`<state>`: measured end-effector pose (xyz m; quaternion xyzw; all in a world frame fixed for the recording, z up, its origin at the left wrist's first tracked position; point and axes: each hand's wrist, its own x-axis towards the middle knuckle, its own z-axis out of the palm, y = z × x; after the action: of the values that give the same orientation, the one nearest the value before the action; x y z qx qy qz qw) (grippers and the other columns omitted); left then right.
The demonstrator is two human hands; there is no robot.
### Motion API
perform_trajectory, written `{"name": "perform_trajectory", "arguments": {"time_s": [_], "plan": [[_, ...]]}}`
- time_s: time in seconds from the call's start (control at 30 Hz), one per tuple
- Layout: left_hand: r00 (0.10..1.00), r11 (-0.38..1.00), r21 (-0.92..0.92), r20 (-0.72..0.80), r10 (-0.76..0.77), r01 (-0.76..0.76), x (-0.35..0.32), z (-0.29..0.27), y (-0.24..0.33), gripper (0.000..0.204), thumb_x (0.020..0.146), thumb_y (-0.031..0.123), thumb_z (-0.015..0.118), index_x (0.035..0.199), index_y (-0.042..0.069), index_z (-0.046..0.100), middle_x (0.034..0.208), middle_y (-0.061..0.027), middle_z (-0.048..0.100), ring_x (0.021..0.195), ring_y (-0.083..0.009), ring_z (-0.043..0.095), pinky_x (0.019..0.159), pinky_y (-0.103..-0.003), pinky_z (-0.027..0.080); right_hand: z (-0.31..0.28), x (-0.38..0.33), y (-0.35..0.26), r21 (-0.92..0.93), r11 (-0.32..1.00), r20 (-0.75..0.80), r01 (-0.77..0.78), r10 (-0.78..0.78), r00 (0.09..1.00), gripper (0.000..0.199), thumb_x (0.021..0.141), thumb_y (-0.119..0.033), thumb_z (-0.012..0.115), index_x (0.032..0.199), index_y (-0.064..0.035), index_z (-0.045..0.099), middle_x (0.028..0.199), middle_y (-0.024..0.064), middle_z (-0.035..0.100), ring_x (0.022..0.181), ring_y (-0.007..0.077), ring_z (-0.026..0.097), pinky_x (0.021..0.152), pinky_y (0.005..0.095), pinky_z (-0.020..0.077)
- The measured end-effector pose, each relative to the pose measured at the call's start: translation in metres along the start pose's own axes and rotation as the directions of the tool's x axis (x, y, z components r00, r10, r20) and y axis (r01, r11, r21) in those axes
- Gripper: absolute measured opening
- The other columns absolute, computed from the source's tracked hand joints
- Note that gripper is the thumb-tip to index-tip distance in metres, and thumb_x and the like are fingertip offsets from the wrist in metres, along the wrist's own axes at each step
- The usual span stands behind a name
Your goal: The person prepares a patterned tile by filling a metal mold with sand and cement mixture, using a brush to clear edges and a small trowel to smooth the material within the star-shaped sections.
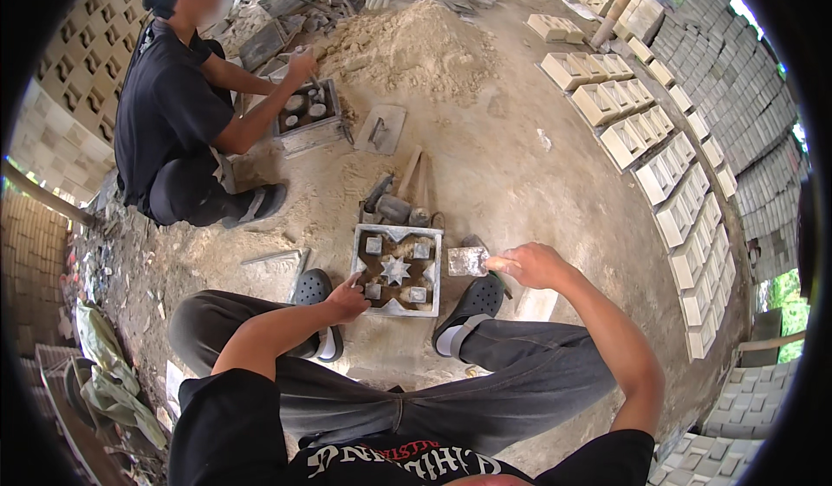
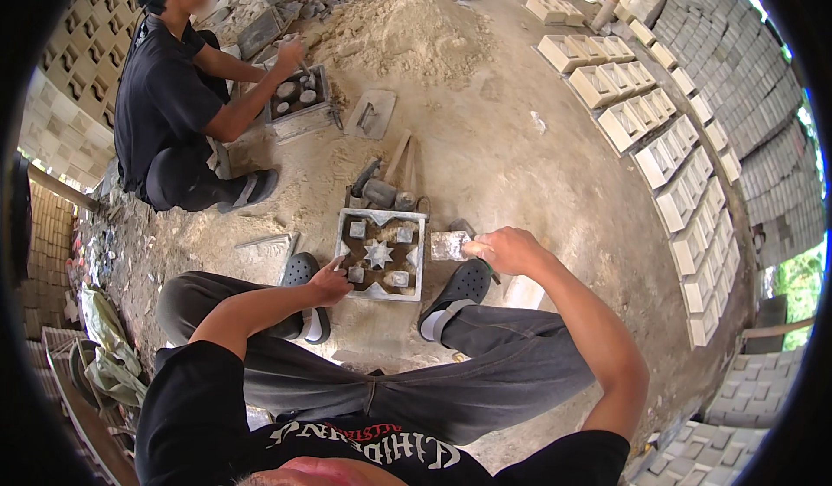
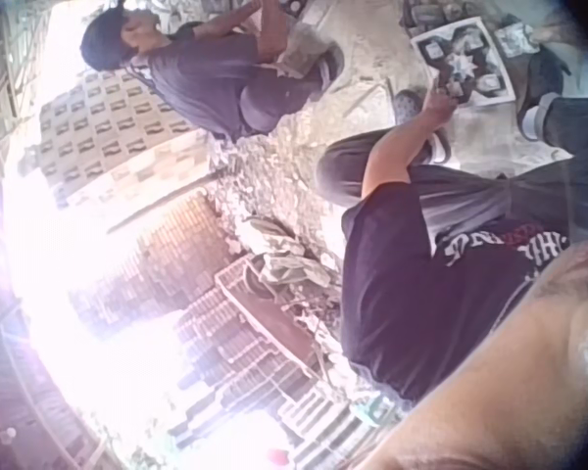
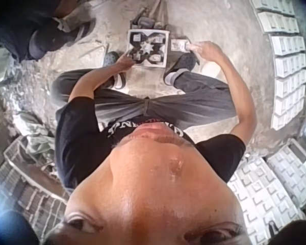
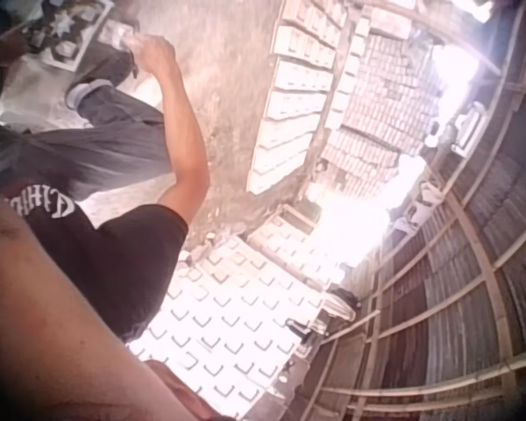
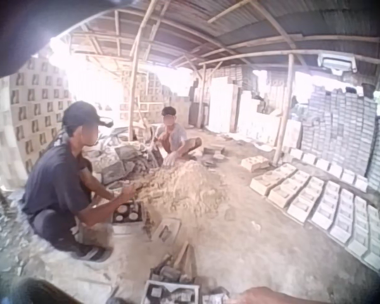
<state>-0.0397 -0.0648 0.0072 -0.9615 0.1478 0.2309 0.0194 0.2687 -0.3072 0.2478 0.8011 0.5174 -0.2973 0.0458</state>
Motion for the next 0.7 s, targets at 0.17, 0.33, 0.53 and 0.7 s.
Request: {"name": "perform_trajectory", "arguments": {"time_s": [0.17,0.33,0.53,0.7], "plan": [[0.996,0.979,-0.197,-0.082,0.032,-0.047,-0.004,0.015,-0.004,0.032,0.090,0.013,0.050,0.120,0.015,0.061,0.085,-0.0046,0.069,0.094,-0.0246,0.066,0.109,-0.043,0.035,-0.001,0.001,-0.002,-0.004,1.000,0.006,-0.011,0.011,1.000,0.042,0.100,-0.045,0.044,0.109,-0.0156,0.073,0.095,0.0180,0.070,0.092,0.0361,0.066,0.079,0.0472,0.0510],[0.999,0.932,-0.361,-0.019,0.032,-0.037,0.000,0.007,0.000,0.052,0.091,0.014,0.051,0.143,0.014,0.042,0.087,-0.0116,0.068,0.089,-0.0331,0.066,0.078,-0.046,0.052,0.000,0.001,0.002,0.003,1.000,0.013,-0.001,0.001,1.000,0.039,0.099,-0.042,0.046,0.111,-0.0167,0.072,0.095,0.0183,0.070,0.092,0.0363,0.066,0.079,0.0474,0.0511],[0.999,0.958,-0.286,0.044,0.025,-0.012,0.004,0.006,0.004,0.056,0.088,0.016,0.054,0.143,0.012,0.042,0.085,-0.0132,0.068,0.080,-0.0336,0.067,0.069,-0.047,0.052,0.003,0.001,0.002,0.001,1.000,0.003,-0.005,0.005,1.000,0.035,0.098,-0.039,0.048,0.115,-0.0187,0.071,0.098,0.0181,0.070,0.093,0.0363,0.065,0.081,0.0467,0.0514],[0.998,0.985,-0.170,0.055,0.014,-0.004,0.009,0.013,0.009,0.051,0.090,0.015,0.051,0.141,0.010,0.045,0.090,-0.0113,0.068,0.079,-0.0291,0.069,0.066,-0.044,0.053,0.005,0.003,0.005,0.011,1.000,-0.009,-0.003,0.003,1.000,0.036,0.098,-0.041,0.049,0.117,-0.0197,0.070,0.102,0.0177,0.070,0.095,0.0359,0.065,0.082,0.0463,0.0514]]}}
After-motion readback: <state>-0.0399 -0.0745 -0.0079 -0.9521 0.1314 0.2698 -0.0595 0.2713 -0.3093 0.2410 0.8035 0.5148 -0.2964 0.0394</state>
